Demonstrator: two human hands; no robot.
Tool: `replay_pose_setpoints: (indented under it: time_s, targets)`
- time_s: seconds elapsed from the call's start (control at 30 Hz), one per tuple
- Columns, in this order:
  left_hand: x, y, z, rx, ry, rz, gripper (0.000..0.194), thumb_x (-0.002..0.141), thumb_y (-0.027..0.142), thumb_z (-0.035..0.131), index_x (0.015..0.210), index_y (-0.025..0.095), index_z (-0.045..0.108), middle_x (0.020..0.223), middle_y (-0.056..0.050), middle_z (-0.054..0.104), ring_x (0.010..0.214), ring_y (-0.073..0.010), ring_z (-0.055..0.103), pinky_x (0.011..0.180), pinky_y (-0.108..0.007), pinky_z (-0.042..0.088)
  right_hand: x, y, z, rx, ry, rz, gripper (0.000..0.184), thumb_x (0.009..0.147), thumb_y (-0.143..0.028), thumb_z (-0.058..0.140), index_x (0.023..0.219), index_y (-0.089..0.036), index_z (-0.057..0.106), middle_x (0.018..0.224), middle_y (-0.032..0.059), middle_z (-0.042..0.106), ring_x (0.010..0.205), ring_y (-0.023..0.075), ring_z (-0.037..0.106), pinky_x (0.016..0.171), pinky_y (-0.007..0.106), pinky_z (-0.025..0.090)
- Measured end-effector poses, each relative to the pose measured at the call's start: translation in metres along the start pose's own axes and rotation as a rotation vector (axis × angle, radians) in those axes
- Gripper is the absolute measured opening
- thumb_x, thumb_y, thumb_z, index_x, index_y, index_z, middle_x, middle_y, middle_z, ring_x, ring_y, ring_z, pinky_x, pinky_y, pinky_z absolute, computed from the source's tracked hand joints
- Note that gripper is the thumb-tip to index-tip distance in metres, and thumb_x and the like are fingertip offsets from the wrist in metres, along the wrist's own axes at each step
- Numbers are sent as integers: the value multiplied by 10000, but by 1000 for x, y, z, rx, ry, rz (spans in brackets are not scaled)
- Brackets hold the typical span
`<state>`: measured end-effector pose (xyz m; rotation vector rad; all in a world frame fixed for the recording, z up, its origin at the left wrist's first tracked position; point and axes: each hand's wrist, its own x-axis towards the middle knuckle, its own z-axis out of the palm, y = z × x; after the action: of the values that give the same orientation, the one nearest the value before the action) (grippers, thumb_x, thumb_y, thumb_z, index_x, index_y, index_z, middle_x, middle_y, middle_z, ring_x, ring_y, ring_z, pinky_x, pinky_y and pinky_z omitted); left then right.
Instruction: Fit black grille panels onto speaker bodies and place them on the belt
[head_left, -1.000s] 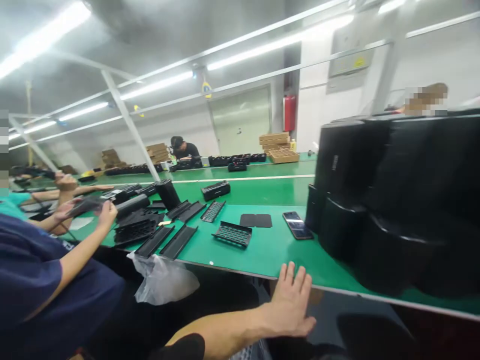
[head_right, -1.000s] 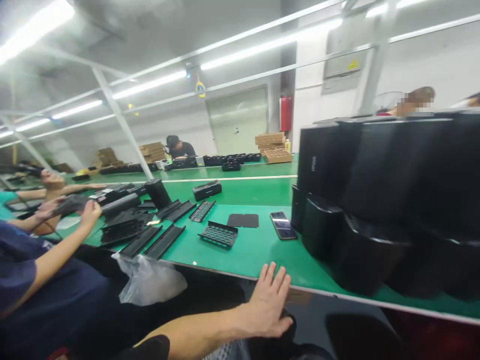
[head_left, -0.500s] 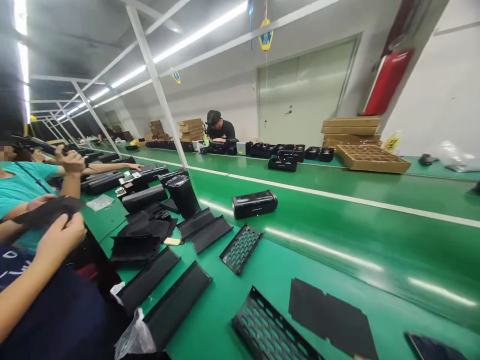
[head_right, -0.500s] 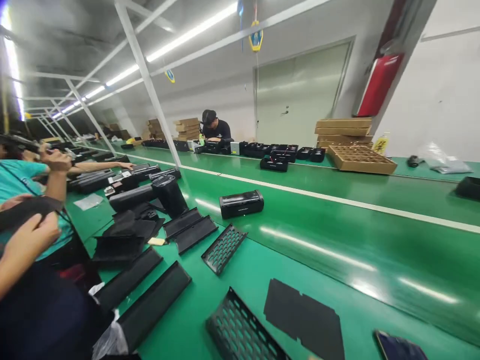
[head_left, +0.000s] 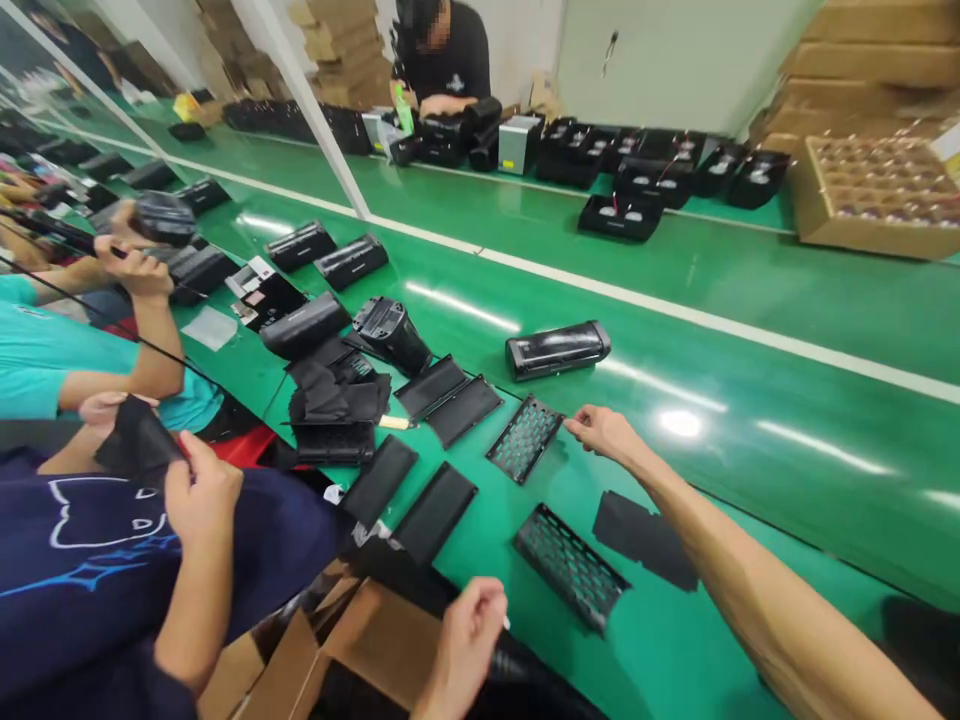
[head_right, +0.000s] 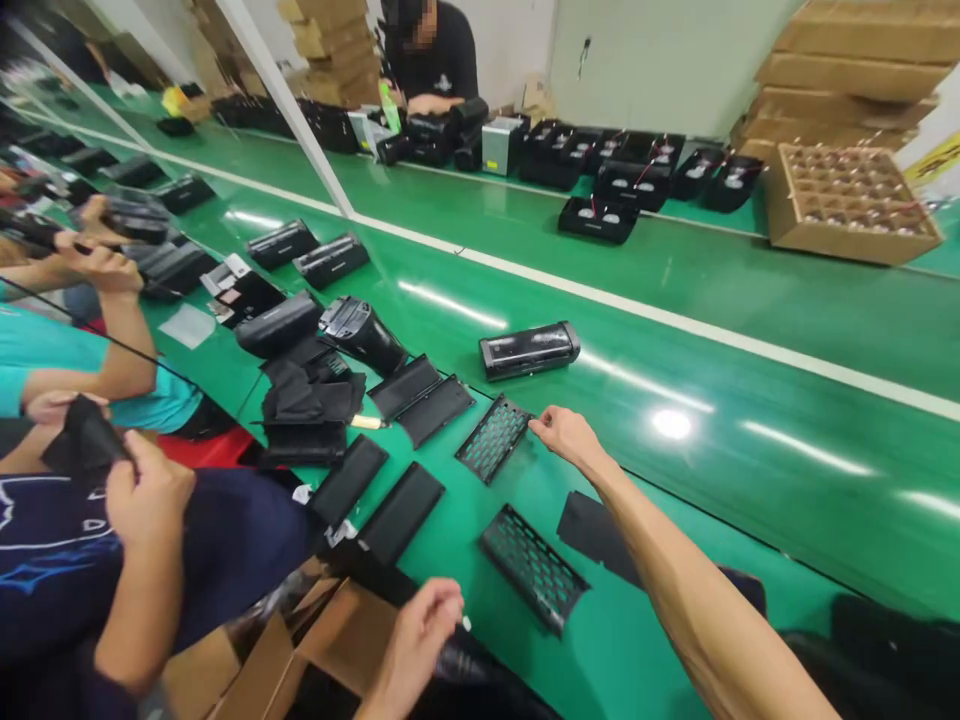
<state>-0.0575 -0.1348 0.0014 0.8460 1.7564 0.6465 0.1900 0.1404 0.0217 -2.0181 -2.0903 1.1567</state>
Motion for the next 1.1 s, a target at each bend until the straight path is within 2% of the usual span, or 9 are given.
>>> replay_pose_setpoints:
  time_s: [0.13,0.23,0.37,0.53,0.63,0.73,0.87,1.0,1.1]
  targets:
    - [-13,3,-13,-90,40,-36,414,950,557,574,1143,214,700,1091,-96,758,973,-260,728,874,-406,603,-53,23,50,33,-74,73,228,959,-380,590,976,-176,688,844,68,766,734,184,693,687,274,475]
    - [-6,6,-27,-110,123,-31,453,901,564,596,1115,177,692,1050,-105,760,910,-244,736,841,-369,597,-98,32,80,37,-100,67,235,821,-356,758,992,-206,693,990,83,752,878,232,696,754,308,481]
    - [1,0,-42,-56,169,-11,447,887,554,592,1105,177,691,1006,-87,761,844,-225,733,786,-340,589,-127,40,98,88,-88,87,135,723,-164,738,760,-251,643,762,27,693,773,243,679,678,325,461]
    - [2,-21,-55,16,308,10,449,882,567,592,1097,188,701,1040,-99,771,887,-244,742,826,-359,590,-116,43,85,305,-35,133,196,755,-225,673,646,-260,515,562,-11,595,566,202,604,561,310,454]
    - [0,-32,-65,132,481,27,422,924,511,529,1134,180,686,1090,-120,771,953,-252,743,868,-369,588,-88,28,78,476,-30,193,187,821,-370,616,722,-258,504,516,-23,558,463,174,560,467,281,447]
    - [0,-34,-75,275,567,34,381,970,399,450,1183,166,664,1154,-141,750,1022,-254,726,930,-393,571,-59,9,76,627,-13,238,285,813,-495,639,862,-242,516,640,4,629,502,162,602,463,264,482]
    - [15,-17,-78,418,532,88,308,985,309,470,1182,198,678,1244,-135,713,1210,-282,631,1102,-442,462,-64,0,84,733,-2,274,418,769,-564,668,972,-223,537,776,29,668,560,154,630,462,247,487]
    - [52,8,-74,511,405,106,302,979,315,557,1239,207,665,1292,-141,695,1267,-302,587,1137,-452,400,-123,-1,117,804,-154,240,361,725,-528,698,874,-223,576,706,3,654,517,142,607,439,236,460]
    - [73,22,-74,540,315,68,223,957,282,597,1144,199,684,1195,-145,725,1195,-309,630,1076,-446,433,-165,-4,146,864,-273,231,344,695,-509,750,795,-231,573,659,-16,643,520,150,629,454,237,469]
